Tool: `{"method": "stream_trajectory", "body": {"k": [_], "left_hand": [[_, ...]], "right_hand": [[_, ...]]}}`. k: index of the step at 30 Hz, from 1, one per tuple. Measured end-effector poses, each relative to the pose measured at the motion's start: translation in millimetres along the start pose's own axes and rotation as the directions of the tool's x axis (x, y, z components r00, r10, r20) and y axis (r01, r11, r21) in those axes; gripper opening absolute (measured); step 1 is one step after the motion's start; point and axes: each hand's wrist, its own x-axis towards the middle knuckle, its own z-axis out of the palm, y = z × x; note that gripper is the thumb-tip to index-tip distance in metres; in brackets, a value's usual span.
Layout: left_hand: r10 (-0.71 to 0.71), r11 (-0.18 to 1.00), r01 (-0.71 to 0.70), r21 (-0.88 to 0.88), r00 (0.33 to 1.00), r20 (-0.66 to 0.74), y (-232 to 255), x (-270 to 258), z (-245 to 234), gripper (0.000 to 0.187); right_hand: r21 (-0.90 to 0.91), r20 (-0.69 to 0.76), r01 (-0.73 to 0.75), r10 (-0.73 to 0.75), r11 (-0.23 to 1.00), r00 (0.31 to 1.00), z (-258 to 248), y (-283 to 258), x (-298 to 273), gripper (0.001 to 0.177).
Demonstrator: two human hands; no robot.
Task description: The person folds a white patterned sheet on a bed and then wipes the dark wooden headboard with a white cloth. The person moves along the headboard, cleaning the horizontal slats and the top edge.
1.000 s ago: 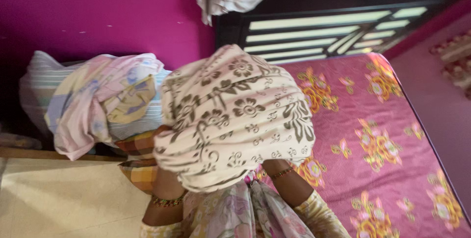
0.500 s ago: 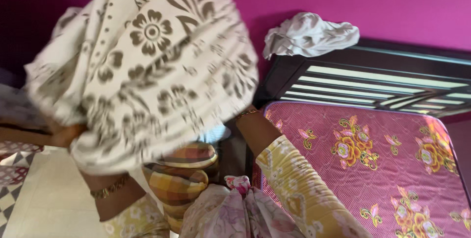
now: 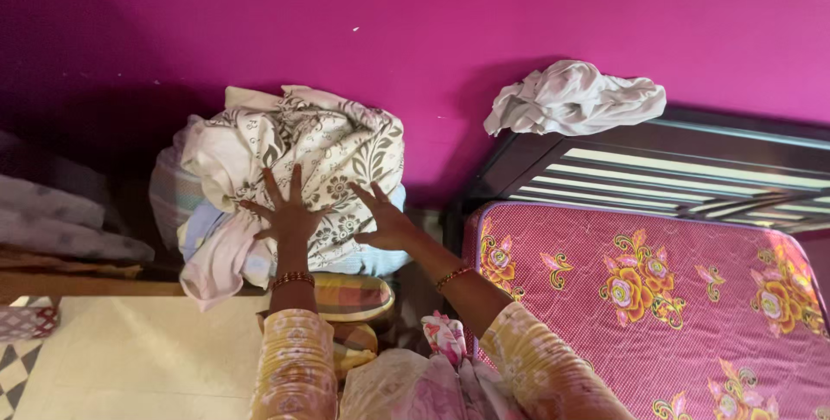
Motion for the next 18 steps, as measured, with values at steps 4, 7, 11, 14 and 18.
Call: {"method": "stream_trajectory", "body": {"k": [4, 7, 11, 14, 18], "left_hand": [[0.021, 0.999, -0.023, -0.031, 0.997, -0.077, -17, 27, 22, 0.116], [0.031, 0.998, -0.039, -0.044, 0.984, -0.178, -26, 46, 34, 0.104], [0.072, 0.988, -0.117, -0.101, 0.928, -0.364, -31, 60, 16, 0.06], [0.009, 0.914, -0.23, -0.334, 0.834, -0.552, -22, 62, -27, 0.032], [0.182, 0.947, -0.321, -0.011, 0.565, -0.805, -9, 63, -75, 0.03]], "right_hand": [[0.006, -0.019, -0.106, 0.106, 0.994, 0.994, 28, 32, -10, 0.103], [0.015, -0.047, -0.082, 0.082, 0.997, 0.995, 41, 63, -18, 0.093], [-0.011, -0.068, -0.161, 0.16, 0.987, 0.985, 32, 79, -35, 0.081], [0.047, -0.128, -0.205, 0.209, 0.978, 0.969, 12, 69, -46, 0.074], [0.156, -0.142, -0.295, 0.317, 0.943, 0.938, -8, 46, -68, 0.07]]}}
